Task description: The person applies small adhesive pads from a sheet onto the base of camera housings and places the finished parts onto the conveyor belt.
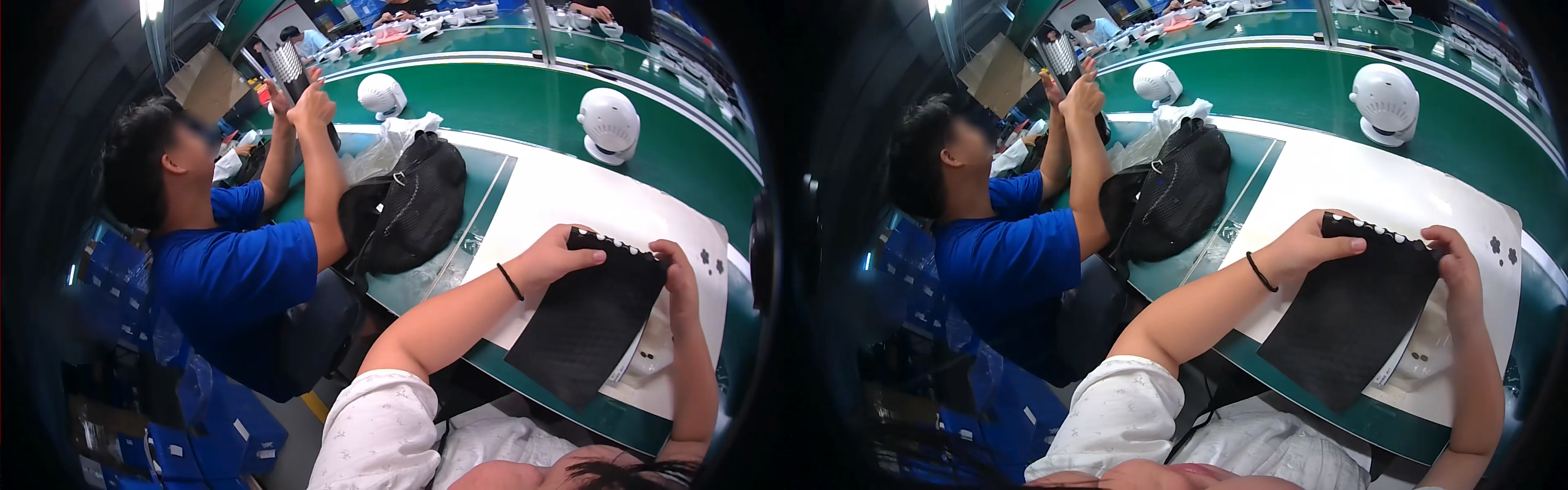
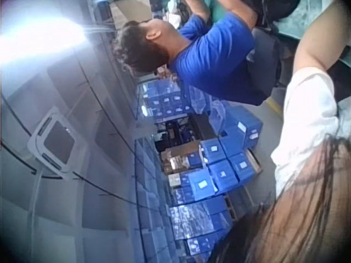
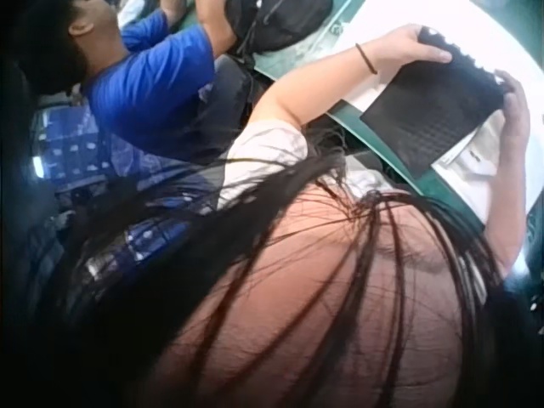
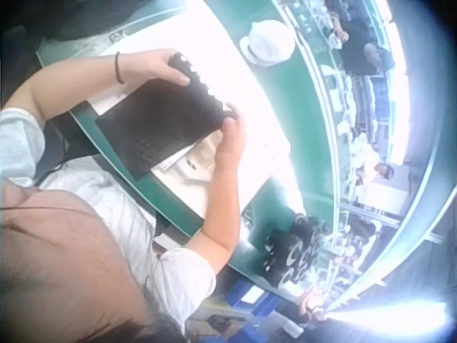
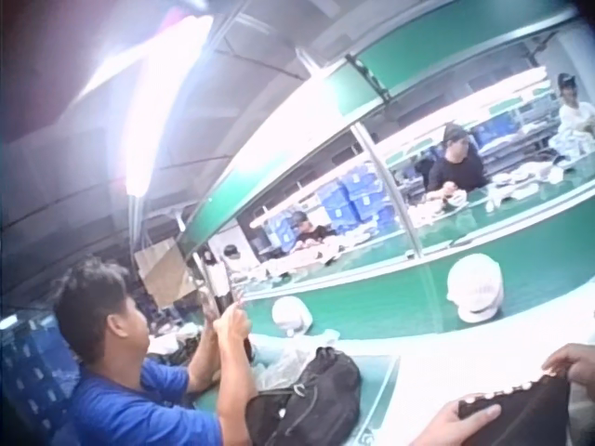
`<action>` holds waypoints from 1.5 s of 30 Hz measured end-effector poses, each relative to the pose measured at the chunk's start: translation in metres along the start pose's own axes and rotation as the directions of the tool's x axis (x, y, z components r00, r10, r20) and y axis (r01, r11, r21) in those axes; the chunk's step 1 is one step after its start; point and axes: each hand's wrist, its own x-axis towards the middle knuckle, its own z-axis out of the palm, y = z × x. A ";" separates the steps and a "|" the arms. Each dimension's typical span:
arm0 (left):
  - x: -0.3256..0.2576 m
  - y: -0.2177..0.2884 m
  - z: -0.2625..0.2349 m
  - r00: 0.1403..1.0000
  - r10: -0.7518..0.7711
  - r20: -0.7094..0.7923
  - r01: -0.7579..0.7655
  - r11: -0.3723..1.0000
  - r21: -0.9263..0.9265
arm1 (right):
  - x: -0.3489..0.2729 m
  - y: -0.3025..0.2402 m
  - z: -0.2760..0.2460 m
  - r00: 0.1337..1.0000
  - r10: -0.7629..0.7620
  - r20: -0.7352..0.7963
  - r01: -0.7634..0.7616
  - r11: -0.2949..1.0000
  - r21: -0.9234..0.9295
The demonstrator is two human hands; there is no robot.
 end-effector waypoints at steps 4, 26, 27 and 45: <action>-0.004 0.006 0.001 0.998 0.055 0.007 -0.054 0.996 -0.073 | 0.004 0.008 -0.001 0.989 -0.055 -0.136 0.080 0.980 0.182; 0.000 0.020 -0.027 0.994 0.112 0.004 -0.110 0.981 -0.159 | 0.187 0.027 0.063 0.969 0.247 0.003 -0.070 0.288 -0.955; 0.001 0.019 -0.027 0.990 0.139 0.003 -0.137 0.976 -0.167 | 0.193 0.042 0.069 0.985 0.170 -0.037 -0.069 0.183 -0.981; -0.008 0.020 -0.031 0.998 0.054 -0.013 -0.056 0.986 -0.158 | 0.242 0.131 0.013 0.876 0.302 -0.377 -0.458 0.269 -0.847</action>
